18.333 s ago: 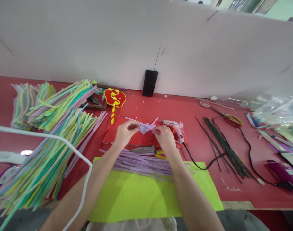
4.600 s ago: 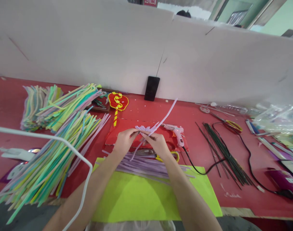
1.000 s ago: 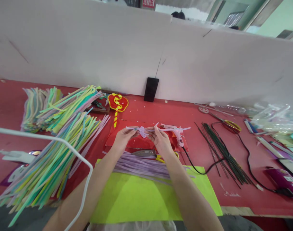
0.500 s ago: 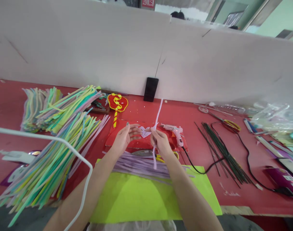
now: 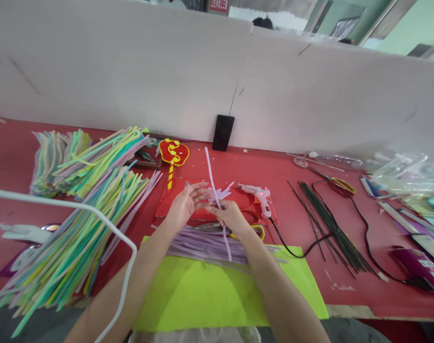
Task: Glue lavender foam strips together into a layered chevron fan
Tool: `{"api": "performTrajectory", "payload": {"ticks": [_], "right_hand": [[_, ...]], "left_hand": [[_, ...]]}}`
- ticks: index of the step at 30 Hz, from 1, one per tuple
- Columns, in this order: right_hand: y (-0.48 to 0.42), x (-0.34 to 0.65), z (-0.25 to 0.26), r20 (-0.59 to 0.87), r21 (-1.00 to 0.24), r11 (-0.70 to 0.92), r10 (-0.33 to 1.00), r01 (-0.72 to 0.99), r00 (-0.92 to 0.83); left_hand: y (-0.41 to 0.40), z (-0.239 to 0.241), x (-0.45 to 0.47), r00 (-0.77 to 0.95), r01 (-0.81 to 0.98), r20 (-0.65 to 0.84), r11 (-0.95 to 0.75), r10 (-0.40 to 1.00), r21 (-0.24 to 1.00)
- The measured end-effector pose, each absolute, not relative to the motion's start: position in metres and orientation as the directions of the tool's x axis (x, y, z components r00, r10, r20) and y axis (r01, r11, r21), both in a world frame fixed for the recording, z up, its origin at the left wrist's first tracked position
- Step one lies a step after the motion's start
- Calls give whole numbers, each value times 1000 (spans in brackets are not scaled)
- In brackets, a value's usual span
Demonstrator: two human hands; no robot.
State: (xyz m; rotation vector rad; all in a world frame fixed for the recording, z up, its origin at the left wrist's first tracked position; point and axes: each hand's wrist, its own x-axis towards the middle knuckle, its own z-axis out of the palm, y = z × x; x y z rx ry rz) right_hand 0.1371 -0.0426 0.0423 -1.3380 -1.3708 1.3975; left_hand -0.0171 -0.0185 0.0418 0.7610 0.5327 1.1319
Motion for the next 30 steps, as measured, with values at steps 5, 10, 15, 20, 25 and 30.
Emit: {"api": "performTrajectory", "payload": {"ticks": [5, 10, 15, 20, 25, 30], "right_hand": [[-41, 139, 39, -160, -976, -133, 975, 175, -154], [-44, 137, 42, -127, -986, -105, 978, 131, -166], [-44, 142, 49, -41, -996, -33, 995, 84, -91], [-41, 154, 52, 77, -997, 77, 994, 1, 80], [-40, 156, 52, 75, -997, 74, 992, 8, 101], [-42, 148, 52, 70, -997, 70, 997, 23, 32]], "left_hand": [[-20, 40, -16, 362, -574, -14, 235, 932, 785], [-19, 40, -17, 332, -547, -16, 206, 943, 812], [-15, 38, -18, 247, -478, -13, 133, 969, 868], [-12, 29, -21, 67, -13, 51, -50, 996, 999], [-16, 35, -22, 46, 249, 296, -298, 954, 921], [-27, 47, -12, 218, 168, 287, -325, 933, 930]]}}
